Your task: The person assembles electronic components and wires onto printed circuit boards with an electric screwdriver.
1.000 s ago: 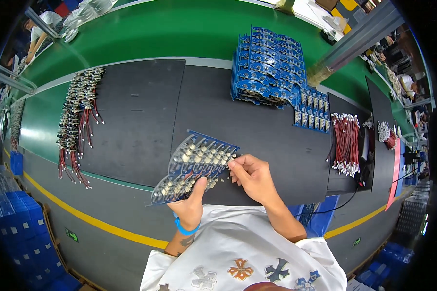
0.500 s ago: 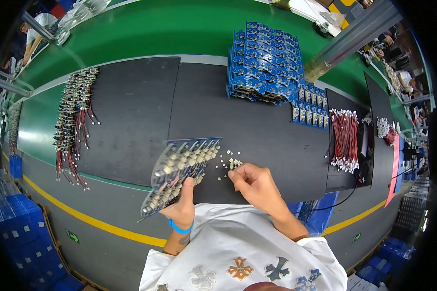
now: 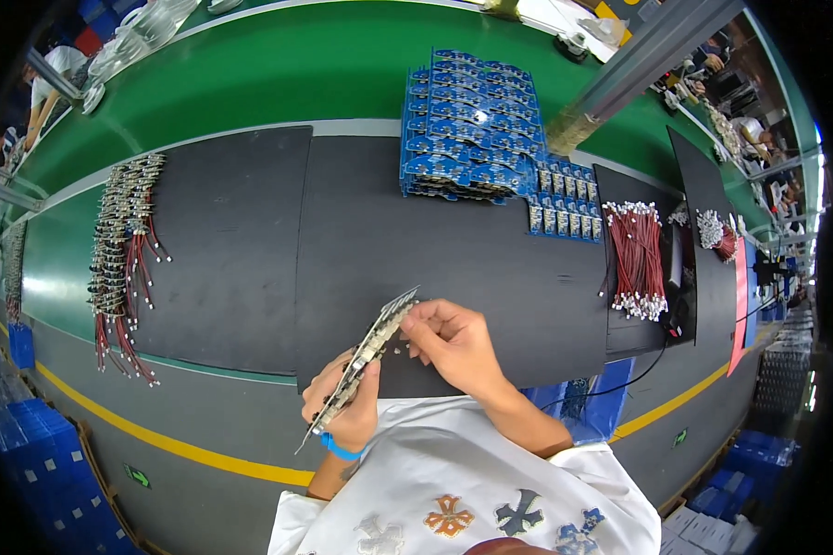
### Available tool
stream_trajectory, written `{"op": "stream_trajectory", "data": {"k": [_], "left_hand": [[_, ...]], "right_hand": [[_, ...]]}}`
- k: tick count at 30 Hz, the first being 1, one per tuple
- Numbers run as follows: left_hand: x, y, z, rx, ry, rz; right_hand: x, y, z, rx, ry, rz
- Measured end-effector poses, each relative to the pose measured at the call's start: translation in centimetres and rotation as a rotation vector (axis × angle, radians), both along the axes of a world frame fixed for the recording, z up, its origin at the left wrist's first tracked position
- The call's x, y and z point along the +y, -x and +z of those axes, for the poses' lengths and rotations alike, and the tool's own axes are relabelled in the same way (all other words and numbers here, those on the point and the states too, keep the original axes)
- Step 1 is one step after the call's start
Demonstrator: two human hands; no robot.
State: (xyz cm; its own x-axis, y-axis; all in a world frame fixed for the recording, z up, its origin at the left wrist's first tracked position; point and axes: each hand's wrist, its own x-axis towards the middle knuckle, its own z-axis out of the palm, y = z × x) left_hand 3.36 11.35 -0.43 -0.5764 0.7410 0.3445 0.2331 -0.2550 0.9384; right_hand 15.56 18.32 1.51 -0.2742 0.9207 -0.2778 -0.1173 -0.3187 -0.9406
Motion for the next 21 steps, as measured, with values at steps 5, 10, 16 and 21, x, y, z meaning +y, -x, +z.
{"op": "stream_trajectory", "data": {"k": [5,10,16,21], "left_hand": [[0.4,0.5,0.2,0.234,-0.050,-0.084],[0.9,0.2,0.5,0.226,-0.136,-0.114],[1.4,0.1,0.5,0.278,-0.161,-0.186],[0.9,1.2,0.4,0.341,-0.142,-0.098]], "right_hand": [[-0.2,-0.2,0.4,-0.064,0.028,0.027],[0.2,-0.7,0.2,-0.080,0.033,0.022],[0.9,-1.9,0.7,-0.157,0.055,0.130],[1.2,-2.5,0.7,-0.197,0.078,0.181]]}}
